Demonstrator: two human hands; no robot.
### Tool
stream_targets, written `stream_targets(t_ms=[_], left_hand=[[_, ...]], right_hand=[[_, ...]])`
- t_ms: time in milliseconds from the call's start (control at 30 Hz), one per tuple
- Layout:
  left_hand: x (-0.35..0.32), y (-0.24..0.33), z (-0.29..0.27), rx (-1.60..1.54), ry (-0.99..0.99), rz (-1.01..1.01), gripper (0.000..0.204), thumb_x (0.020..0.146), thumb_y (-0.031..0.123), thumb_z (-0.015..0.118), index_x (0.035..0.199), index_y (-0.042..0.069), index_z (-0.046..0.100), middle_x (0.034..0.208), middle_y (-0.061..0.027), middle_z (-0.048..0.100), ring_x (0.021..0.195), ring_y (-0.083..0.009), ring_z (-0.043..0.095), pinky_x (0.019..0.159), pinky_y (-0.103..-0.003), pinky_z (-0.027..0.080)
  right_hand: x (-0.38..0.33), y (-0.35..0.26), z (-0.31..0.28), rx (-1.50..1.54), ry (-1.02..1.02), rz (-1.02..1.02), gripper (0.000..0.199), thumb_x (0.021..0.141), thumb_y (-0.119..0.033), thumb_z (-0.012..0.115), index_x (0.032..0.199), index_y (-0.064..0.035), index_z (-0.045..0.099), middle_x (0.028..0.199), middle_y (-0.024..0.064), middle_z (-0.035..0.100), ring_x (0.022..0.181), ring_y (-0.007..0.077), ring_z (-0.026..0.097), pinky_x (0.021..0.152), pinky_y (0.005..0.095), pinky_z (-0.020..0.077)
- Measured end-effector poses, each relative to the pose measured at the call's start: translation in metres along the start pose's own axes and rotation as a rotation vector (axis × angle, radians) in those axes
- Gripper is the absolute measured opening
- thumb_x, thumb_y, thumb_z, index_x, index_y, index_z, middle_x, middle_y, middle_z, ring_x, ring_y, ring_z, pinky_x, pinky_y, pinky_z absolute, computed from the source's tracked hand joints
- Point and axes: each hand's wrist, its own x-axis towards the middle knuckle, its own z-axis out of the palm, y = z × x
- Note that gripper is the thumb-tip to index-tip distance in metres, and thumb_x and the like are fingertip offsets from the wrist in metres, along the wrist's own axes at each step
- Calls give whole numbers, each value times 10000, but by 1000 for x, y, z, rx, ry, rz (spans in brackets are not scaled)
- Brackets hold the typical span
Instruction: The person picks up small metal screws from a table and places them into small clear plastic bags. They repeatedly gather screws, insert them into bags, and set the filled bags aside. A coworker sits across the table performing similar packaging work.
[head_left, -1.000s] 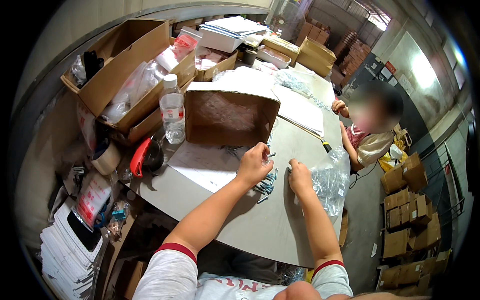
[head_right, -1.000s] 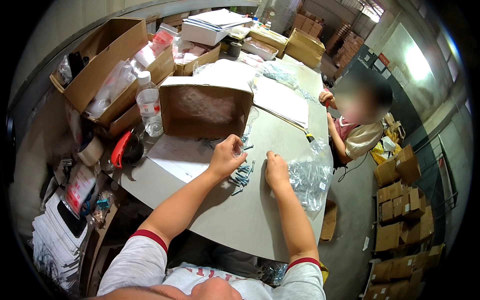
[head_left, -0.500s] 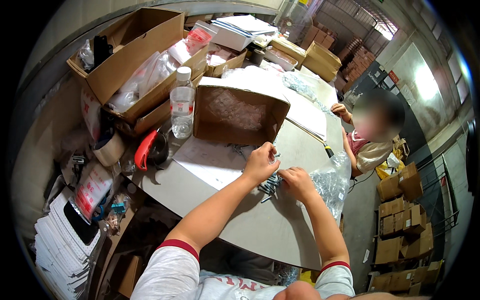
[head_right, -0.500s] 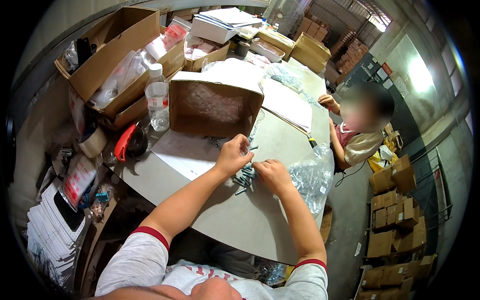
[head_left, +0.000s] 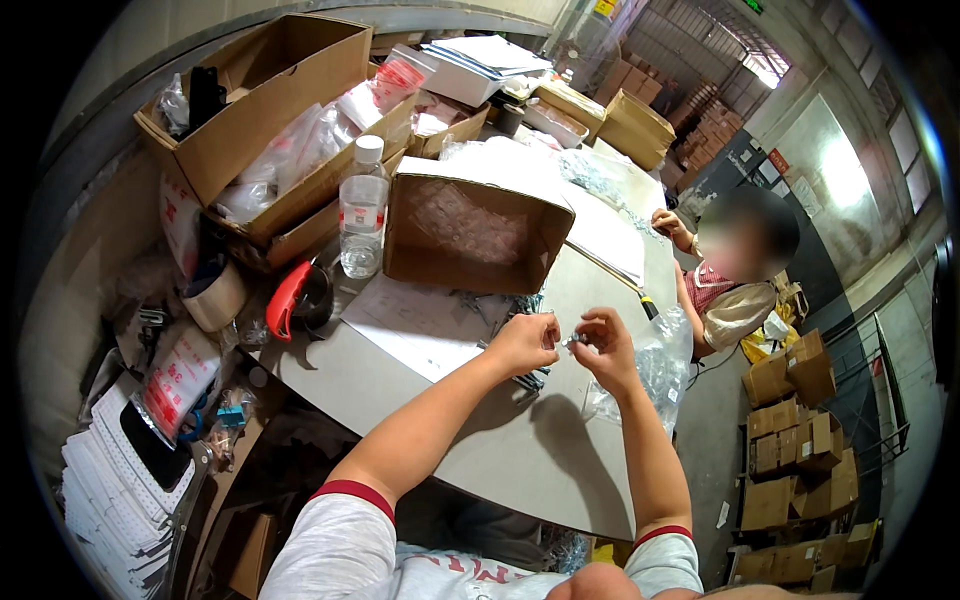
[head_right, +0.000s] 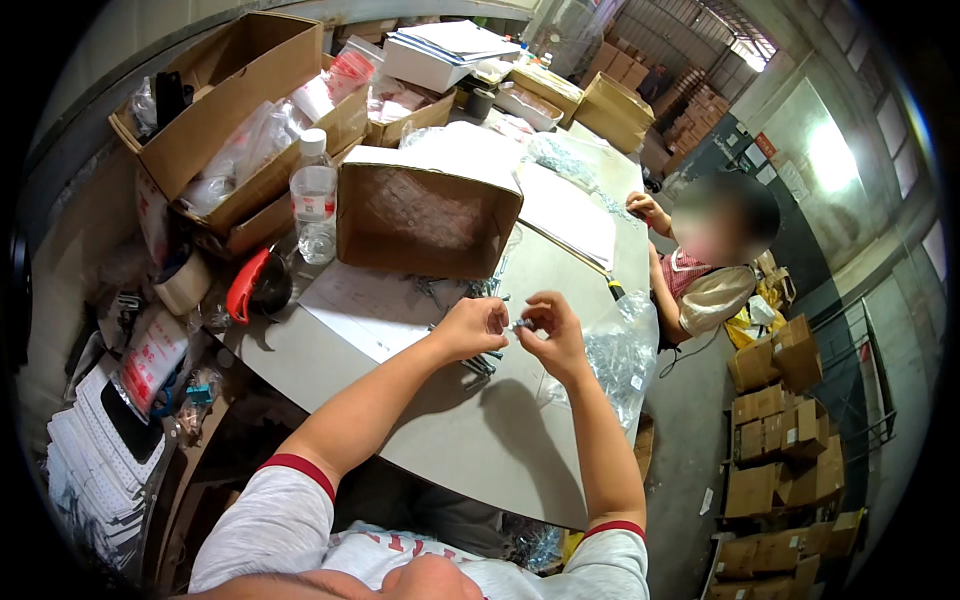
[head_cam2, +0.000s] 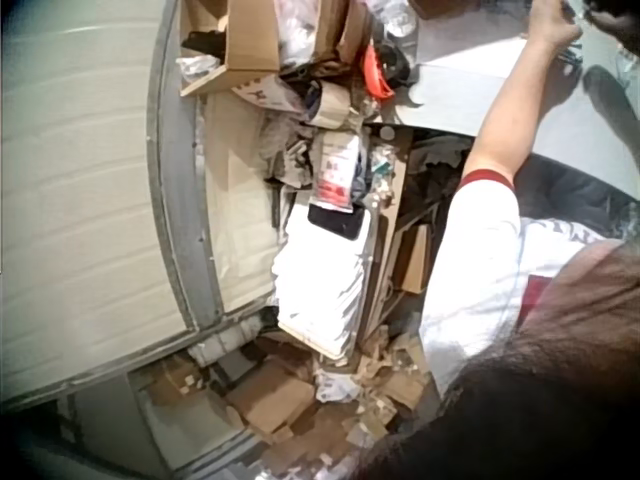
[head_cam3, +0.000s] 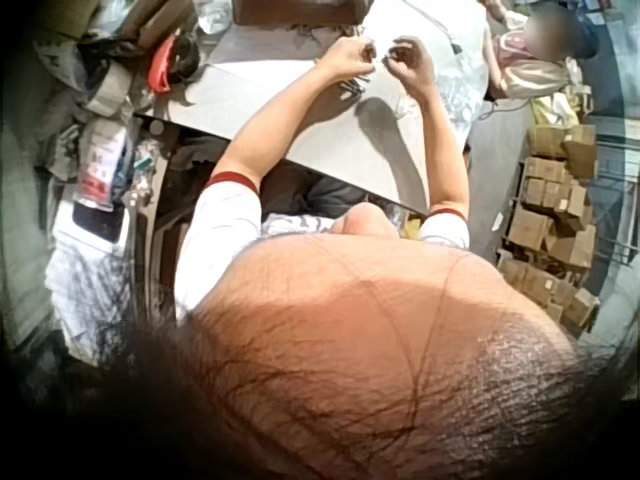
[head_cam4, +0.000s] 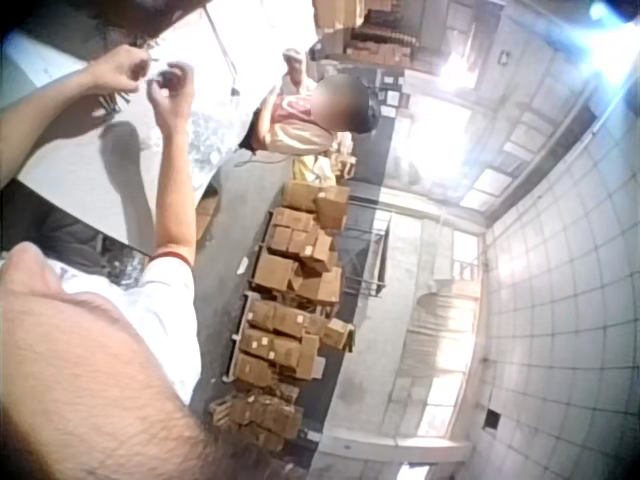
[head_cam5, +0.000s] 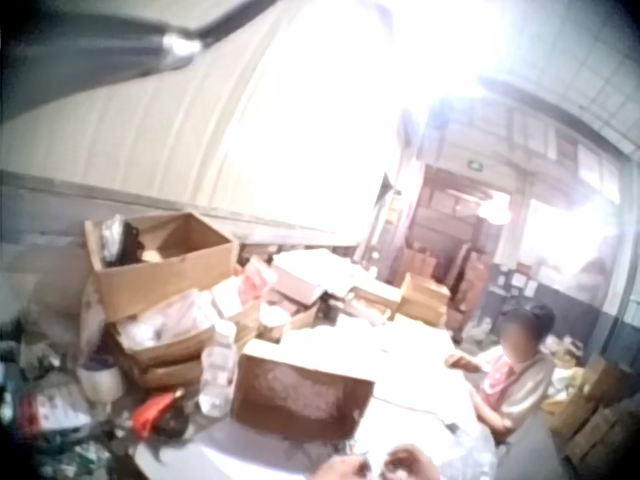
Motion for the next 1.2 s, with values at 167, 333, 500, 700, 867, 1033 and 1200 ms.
stream_targets(t_ms=[167,333,500,700,867,1033,1200], left_hand=[[1,8,-7,-350,-91,-132,276,695,132,755,883,6,596,824,-26,584,759,-97,548,662,-254,463],[9,-9,-7,-598,202,-130,238,726,65,734,887,46,560,797,-5,566,746,-79,540,649,-225,450],[13,-15,-9,-590,335,-114,245,734,65,736,891,52,548,786,1,566,728,-75,540,644,-223,449],[14,-19,-8,-541,328,-136,245,737,70,732,895,46,548,783,-6,569,722,-81,540,641,-228,451],[11,-16,-7,-398,338,-102,243,714,92,737,873,38,562,791,-22,594,730,-98,558,665,-254,468],[6,-10,-8,-160,229,-69,277,672,166,732,842,8,581,734,-75,606,686,-144,578,646,-289,482],[3,-2,0,-157,-24,-20,259,704,112,711,905,5,589,780,-54,618,718,-143,587,668,-287,493]], right_hand=[[13,-6,11,-65,-72,-150,425,779,9,696,1158,-52,515,1005,36,601,876,82,536,772,223,439],[1,9,8,-572,-115,28,207,788,-19,657,978,-40,577,892,97,648,760,176,623,691,282,487],[-8,18,29,-889,-282,-143,262,719,-52,675,941,-73,538,871,120,612,847,314,608,721,430,485],[2,12,38,-1165,-396,-119,260,732,-72,626,967,-76,515,854,137,605,835,338,601,709,450,489],[4,16,32,-1169,-442,-54,334,690,-80,647,990,-64,502,801,161,625,755,366,607,660,467,484],[4,8,5,-591,-207,102,340,684,-20,659,967,-41,470,706,69,571,658,183,588,578,314,460],[10,-12,14,88,-54,-12,282,769,60,624,966,-50,455,864,16,522,749,65,520,618,219,448]])
